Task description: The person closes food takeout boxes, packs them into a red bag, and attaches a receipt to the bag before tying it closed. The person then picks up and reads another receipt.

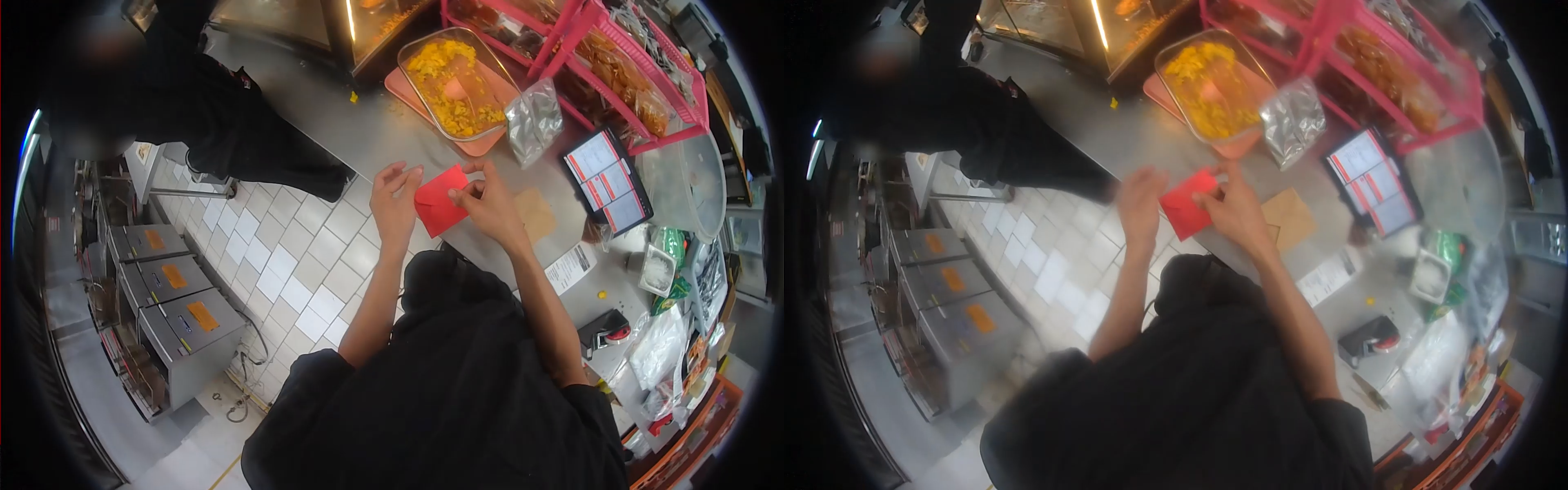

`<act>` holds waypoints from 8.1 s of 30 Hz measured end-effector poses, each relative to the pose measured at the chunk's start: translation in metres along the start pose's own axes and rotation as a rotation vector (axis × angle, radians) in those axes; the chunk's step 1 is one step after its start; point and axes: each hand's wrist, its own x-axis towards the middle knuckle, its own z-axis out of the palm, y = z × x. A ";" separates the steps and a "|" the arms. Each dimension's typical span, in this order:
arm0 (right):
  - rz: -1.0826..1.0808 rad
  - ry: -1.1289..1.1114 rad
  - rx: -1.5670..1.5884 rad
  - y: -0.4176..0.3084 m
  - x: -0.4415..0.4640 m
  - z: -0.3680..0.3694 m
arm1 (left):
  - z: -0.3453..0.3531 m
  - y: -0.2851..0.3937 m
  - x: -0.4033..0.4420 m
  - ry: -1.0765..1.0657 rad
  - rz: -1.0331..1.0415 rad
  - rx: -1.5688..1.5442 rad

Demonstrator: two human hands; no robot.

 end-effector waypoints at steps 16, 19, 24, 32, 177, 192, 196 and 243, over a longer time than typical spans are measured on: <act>0.102 0.309 -0.133 0.030 -0.021 0.031 | 0.012 -0.028 0.017 -0.251 0.470 0.473; 0.130 0.326 -0.315 0.025 -0.022 0.033 | 0.018 -0.030 0.007 -0.184 0.331 0.375; 0.091 0.432 -0.518 0.031 -0.027 0.034 | 0.028 -0.033 0.002 -0.104 0.227 0.099; -0.137 0.373 0.554 0.100 -0.024 0.057 | 0.031 -0.039 0.000 -0.094 0.477 0.318; 0.916 1.553 0.420 0.948 -0.505 -0.233 | 0.583 -0.663 -0.681 -1.436 -1.607 0.208; 0.931 1.588 0.404 0.966 -0.501 -0.225 | 0.571 -0.657 -0.713 -1.350 -0.854 0.604; 0.832 1.739 0.532 0.963 -0.516 -0.223 | 0.582 -0.659 -0.714 -1.329 -0.680 0.624; 0.805 1.621 0.808 0.332 -0.837 -0.045 | 0.286 -0.098 -0.696 -2.036 0.646 0.622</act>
